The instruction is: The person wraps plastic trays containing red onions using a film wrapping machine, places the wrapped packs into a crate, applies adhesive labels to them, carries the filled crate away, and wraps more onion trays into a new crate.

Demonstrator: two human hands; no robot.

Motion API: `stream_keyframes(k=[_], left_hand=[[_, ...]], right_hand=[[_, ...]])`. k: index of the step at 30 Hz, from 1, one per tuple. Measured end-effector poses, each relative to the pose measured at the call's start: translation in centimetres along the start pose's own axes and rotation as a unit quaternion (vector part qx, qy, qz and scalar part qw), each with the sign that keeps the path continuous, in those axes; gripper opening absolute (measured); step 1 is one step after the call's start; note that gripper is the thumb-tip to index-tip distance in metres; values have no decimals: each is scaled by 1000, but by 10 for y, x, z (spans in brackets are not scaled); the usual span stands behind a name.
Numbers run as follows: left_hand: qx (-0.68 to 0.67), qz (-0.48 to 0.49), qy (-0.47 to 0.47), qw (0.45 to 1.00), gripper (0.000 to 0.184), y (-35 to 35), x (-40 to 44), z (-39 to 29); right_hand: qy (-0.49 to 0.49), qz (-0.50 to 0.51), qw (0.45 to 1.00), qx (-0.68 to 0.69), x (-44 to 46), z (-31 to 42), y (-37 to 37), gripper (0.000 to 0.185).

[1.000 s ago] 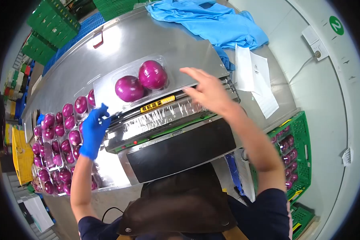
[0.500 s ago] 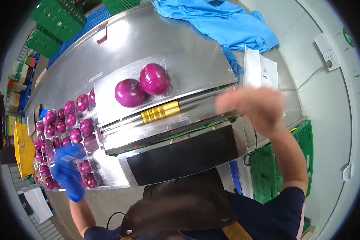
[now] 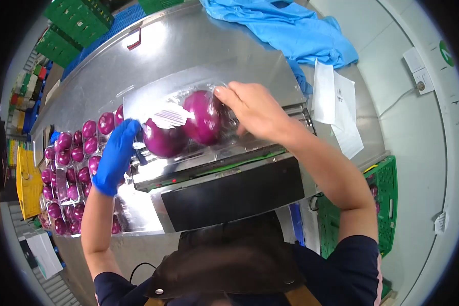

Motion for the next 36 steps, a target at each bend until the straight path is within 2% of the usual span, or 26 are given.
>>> stream_keyframes(k=[1, 3, 4, 5, 9, 10, 11, 12, 14, 15, 17, 18, 20, 21, 22, 23, 24, 25, 26, 27, 29, 30, 31, 32, 34, 36], left_hand=[[-42, 11, -36, 998, 38, -2, -19, -6], [-21, 89, -127, 988, 40, -3, -57, -16], [-94, 30, -183, 978, 40, -1, -82, -2], [-101, 106, -185, 972, 41, 3, -94, -6], [-73, 29, -247, 966, 29, 37, -127, 43], [-81, -1, -271, 959, 25, 47, -129, 60], [48, -65, -150, 985, 21, 59, -128, 66], [69, -149, -28, 986, 22, 68, -125, 81], [60, -207, 15, 976, 24, 74, -121, 99], [109, -239, 43, 964, 24, 72, -122, 106], [203, -295, 96, 929, 25, 69, -126, 103], [96, -347, 122, 925, 29, 66, -133, 97], [58, -277, 13, 959, 34, 35, -145, 117], [197, -257, 67, 944, 36, 14, -157, 144], [152, -211, -104, 960, 36, 6, -160, 141], [127, -167, -274, 938, 36, -2, -165, 138], [280, -26, -164, 946, 25, -7, -182, 167], [408, 78, -16, 910, 17, -12, -201, 195], [554, 276, 11, 785, 22, -2, -211, 174], [451, 217, -100, 860, 20, 6, -233, 214], [279, 105, -229, 926, 19, 31, -262, 258], [223, 61, -250, 940, 19, 51, -262, 256], [164, 16, -266, 950, 20, 71, -262, 253], [110, -18, -296, 949, 20, 88, -264, 253], [41, -41, -332, 941, 19, 117, -262, 253], [-28, -49, -363, 930, 18, 142, -259, 246]], right_hand=[[17, -6, 1000, 5, -21, 12, -5, 49], [146, 57, 988, 7, -61, 24, -15, 46], [147, 69, 987, -21, -80, 21, -16, 44], [170, 84, 982, -25, -100, 14, -14, 43], [260, 55, 964, -11, -138, -41, 16, 38], [204, 1, 979, -23, -141, -60, 25, 36], [146, -53, 987, -33, -143, -81, 35, 33], [89, -107, 989, -43, -145, -93, 42, 31], [16, -212, 975, -69, -143, -98, 48, 29], [-21, -265, 961, -84, -141, -99, 47, 28], [-52, -254, 955, -144, -144, -103, 37, 30], [-68, -247, 951, -174, -145, -105, 30, 32], [-28, -253, 953, -163, -151, -104, 8, 41], [22, -223, 964, -146, -159, -101, -2, 41], [70, -193, 970, -128, -167, -102, -13, 41], [111, -137, 976, -128, -180, -110, -23, 41], [187, -101, 971, -113, -197, -122, -28, 40], [259, -64, 959, -97, -213, -137, -30, 39], [331, -25, 940, -79, -231, -153, -24, 38], [381, -11, 920, -90, -250, -173, -9, 39], [339, -28, 940, -34, -274, -202, 29, 28], [203, -16, 979, -18, -288, -250, 61, 22], [288, -67, 955, 30, -298, -266, 99, 14], [201, -65, 965, 158, -290, -249, 120, 13], [209, -27, 918, 335, -279, -209, 129, 16], [290, 44, 866, 404, -273, -177, 118, 21]])
Point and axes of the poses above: each hand's wrist, its own x-axis towards the middle knuckle, its own y-axis out of the palm, z = x × y, the point moved 2 cm from there along x, towards the middle knuckle, and after that the axes turned 15 degrees about -z, right-handed, at the moved point
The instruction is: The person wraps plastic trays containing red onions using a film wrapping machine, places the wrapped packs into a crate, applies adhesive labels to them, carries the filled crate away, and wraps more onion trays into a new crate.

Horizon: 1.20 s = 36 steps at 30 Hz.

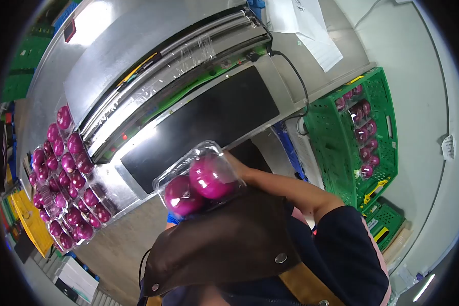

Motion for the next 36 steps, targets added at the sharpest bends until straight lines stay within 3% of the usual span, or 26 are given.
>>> stream_keyframes(k=[3, 6, 8, 10, 12, 13, 15, 16, 17, 18, 19, 21, 22, 23, 24, 25, 26, 27, 28, 30, 32, 33, 34, 35, 36], left_hand=[[-98, 39, -7, 994, 17, 17, -25, -29], [-181, 90, 68, 977, 17, 11, -56, -89], [-182, 139, 226, 947, 18, -3, -69, -137], [-176, 163, 438, 866, 19, -9, -77, -178], [-136, 181, 638, 736, 20, -1, -80, -205], [-123, 195, 703, 673, 21, 9, -80, -215], [-125, 255, 716, 638, 23, 36, -87, -220], [-130, 296, 694, 644, 24, 51, -91, -221], [-141, 361, 632, 671, 32, 69, -98, -220], [-153, 417, 563, 697, 44, 87, -104, -220], [-127, 502, 442, 733, 55, 97, -116, -220], [-55, 637, 183, 747, 84, 104, -150, -234], [-13, 682, 46, 730, 99, 107, -162, -233], [-80, 696, -95, 707, 95, 112, -159, -217], [-142, 691, -233, 669, 91, 120, -149, -198], [-150, 681, -340, 631, 84, 129, -139, -184], [-152, 661, -445, 585, 81, 140, -135, -178], [-18, 587, -314, 746, 73, 145, -165, -223], [165, 481, -201, 837, 66, 146, -196, -268], [202, 556, -73, 803, 60, 163, -178, -242], [219, 616, 55, 755, 56, 179, -149, -205], [203, 616, 187, 737, 49, 192, -139, -190], [187, 590, 321, 717, 43, 203, -130, -175], [63, 624, -37, 778, 45, 212, -128, -175], [-72, 564, -389, 725, 47, 221, -131, -177]], right_hand=[[8, 129, 990, 50, -6, 25, 22, 24], [40, 278, 958, 51, -15, 35, 49, 29], [7, 305, 952, -32, -30, 71, 54, 28], [-18, 297, 951, -83, -36, 78, 53, 28], [-46, 296, 949, -96, -43, 86, 48, 27], [-78, 289, 950, -88, -48, 93, 46, 27], [-16, 251, 962, -105, -57, 88, 35, 26], [14, 230, 966, -113, -61, 85, 29, 25], [-19, 187, 978, -91, -65, 69, 20, 25], [-6, 147, 973, -179, -68, 58, 8, 24], [-22, 90, 969, -228, -74, 56, -9, 23], [-73, -44, 953, -289, -84, 75, -48, 21], [-78, -112, 945, -296, -77, 55, -90, 32], [-97, -232, 922, -293, -83, 92, -105, 37], [-185, -286, 913, -224, -96, 124, -113, 44], [-269, -307, 865, -292, -117, 161, -99, 54], [-341, -236, 810, -415, -128, 182, -80, 64], [-381, -169, 799, -433, -135, 180, -62, 72], [-358, -84, 842, -395, -133, 175, -47, 71], [-233, -27, 884, -405, -131, 152, -61, 63], [-142, -34, 931, -334, -133, 139, -101, 58], [-176, -63, 947, -260, -138, 133, -122, 48], [-184, -158, 938, -247, -146, 130, -144, 42], [-191, -249, 921, -232, -158, 126, -168, 38], [-145, -378, 878, -254, -171, 124, -196, 33]])
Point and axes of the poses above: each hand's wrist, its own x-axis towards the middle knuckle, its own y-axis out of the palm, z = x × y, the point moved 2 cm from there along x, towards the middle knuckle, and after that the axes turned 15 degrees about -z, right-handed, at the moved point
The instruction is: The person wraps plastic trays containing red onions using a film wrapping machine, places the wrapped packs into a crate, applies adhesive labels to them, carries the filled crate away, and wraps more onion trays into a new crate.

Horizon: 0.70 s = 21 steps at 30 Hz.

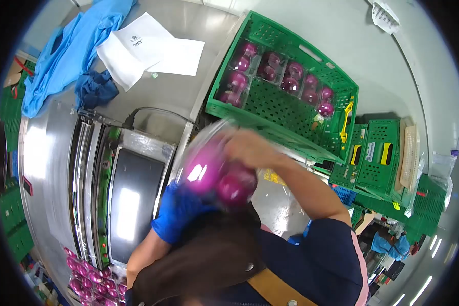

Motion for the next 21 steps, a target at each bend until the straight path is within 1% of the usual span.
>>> stream_keyframes(k=[1, 2, 3, 4, 5, 8, 11, 12, 14, 15, 17, 19, 20, 21], left_hand=[[38, -50, 37, 997, 45, 7, 6, -5], [102, -57, 81, 990, 49, 10, 6, -9], [166, -64, 124, 976, 52, 11, 5, -13], [228, -70, 168, 957, 56, 12, 3, -16], [219, -69, 185, 956, 57, 14, 0, -18], [213, -103, 208, 949, 59, 7, -6, -26], [191, -137, 230, 944, 61, -7, -14, -31], [186, -149, 234, 942, 62, -9, -17, -32], [179, -172, 242, 938, 63, -11, -25, -36], [174, -180, 248, 936, 62, -13, -28, -38], [152, -199, 273, 929, 61, -18, -36, -36], [115, -166, 249, 947, 56, -29, -34, -33], [88, -163, 256, 949, 54, -35, -42, -33], [91, -183, 288, 936, 51, -32, -54, -30]], right_hand=[[72, -108, 990, -52, 5, -16, -26, 32], [168, -177, 958, 148, 17, -40, -45, 45], [230, -266, 870, 345, 29, -63, -65, 58], [218, -363, 843, 331, 43, -85, -84, 68], [177, -379, 858, 299, 56, -124, -104, 74], [256, -419, 829, 268, 86, -215, -123, 83], [309, -422, 842, 131, 100, -282, -108, 92], [332, -407, 843, 117, 107, -305, -102, 93], [376, -378, 842, 87, 118, -311, -87, 95], [376, -371, 843, 107, 120, -313, -79, 94], [364, -335, 863, 101, 133, -311, -64, 94], [350, -288, 887, 84, 141, -326, -58, 94], [344, -263, 897, 84, 140, -337, -62, 94], [345, -234, 904, 93, 140, -349, -68, 94]])
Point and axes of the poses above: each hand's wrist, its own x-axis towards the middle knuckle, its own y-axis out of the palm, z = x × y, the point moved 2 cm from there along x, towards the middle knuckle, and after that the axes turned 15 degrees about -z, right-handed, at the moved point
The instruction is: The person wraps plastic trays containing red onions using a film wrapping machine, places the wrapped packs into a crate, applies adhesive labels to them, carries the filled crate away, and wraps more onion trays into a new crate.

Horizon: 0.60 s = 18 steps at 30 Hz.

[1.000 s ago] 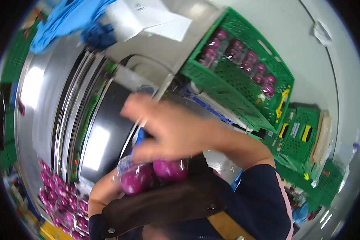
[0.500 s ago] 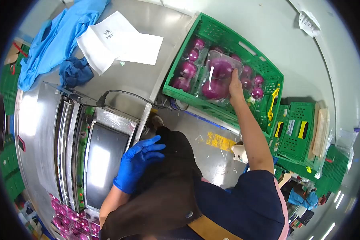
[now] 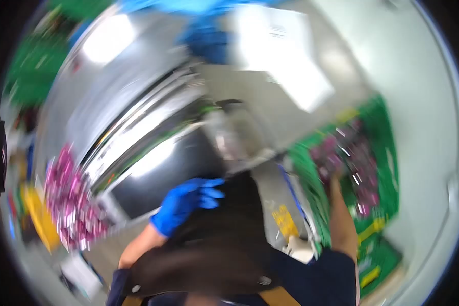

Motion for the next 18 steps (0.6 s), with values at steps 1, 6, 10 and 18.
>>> stream_keyframes(k=[1, 6, 10, 18], left_hand=[[8, -30, 26, 999, 48, -2, -12, -2], [24, -156, 285, 945, 42, -68, -80, -25], [-16, -445, 447, 776, 32, -178, -150, -23], [-114, -867, 212, 437, 23, -529, -249, 188]], right_hand=[[13, 26, 1000, -4, 9, -7, -8, 94], [-129, -135, 831, -524, 61, 37, -74, 74], [-478, -280, 822, -134, -81, 164, -23, 51], [-542, 391, 729, 150, -546, 193, 231, 21]])
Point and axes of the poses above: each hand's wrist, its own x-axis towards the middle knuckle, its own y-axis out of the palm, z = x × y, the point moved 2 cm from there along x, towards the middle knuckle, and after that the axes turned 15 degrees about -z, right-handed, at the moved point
